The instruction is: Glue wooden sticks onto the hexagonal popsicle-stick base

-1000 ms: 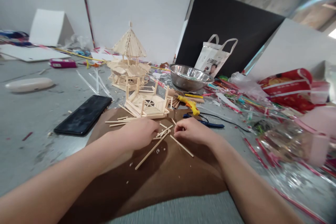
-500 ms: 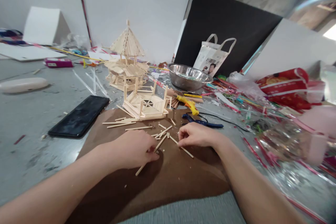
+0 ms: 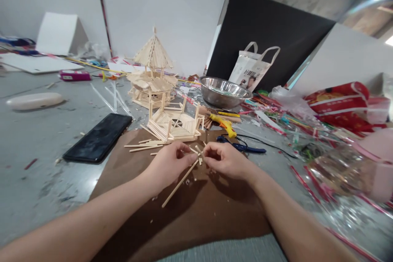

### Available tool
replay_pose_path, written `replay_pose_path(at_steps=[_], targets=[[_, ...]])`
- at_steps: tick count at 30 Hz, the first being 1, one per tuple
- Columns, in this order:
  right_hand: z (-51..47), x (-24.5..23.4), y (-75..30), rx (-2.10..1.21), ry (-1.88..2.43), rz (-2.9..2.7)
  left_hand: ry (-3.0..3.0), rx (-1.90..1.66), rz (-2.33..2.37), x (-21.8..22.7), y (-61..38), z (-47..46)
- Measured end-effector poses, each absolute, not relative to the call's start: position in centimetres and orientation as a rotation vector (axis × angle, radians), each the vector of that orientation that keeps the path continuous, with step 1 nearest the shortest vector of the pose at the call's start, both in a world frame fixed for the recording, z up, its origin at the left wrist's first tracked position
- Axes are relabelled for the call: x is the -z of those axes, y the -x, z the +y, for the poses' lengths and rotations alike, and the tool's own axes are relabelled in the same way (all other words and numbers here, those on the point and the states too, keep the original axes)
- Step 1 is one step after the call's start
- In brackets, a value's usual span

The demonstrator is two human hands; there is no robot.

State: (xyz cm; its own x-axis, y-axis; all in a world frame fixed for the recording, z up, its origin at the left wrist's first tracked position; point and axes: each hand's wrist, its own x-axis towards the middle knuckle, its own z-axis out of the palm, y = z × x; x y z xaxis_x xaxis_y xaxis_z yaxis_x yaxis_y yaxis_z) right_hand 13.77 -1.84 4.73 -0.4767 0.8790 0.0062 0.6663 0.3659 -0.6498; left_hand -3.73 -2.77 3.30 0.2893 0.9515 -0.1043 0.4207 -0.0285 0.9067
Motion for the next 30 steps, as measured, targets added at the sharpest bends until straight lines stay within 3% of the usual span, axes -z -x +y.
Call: replay_pose_path(at_steps=[6, 16, 30], targets=[[-1.6, -3.1, -12.5, -1.011, 1.208, -2.067, -1.070, -0.839, 0.967, -1.9, 3.2, -2.5], [-0.3, -1.0, -12.2, -1.795, 1.110, -1.060, -0.829, -1.008, 1.038, -1.8, 3.4, -1.7], [1.6, -1.5, -10.7, -1.673, 1.231, -0.785, -0.702, -0.893, 0.982, -1.4, 3.4, -1.5]])
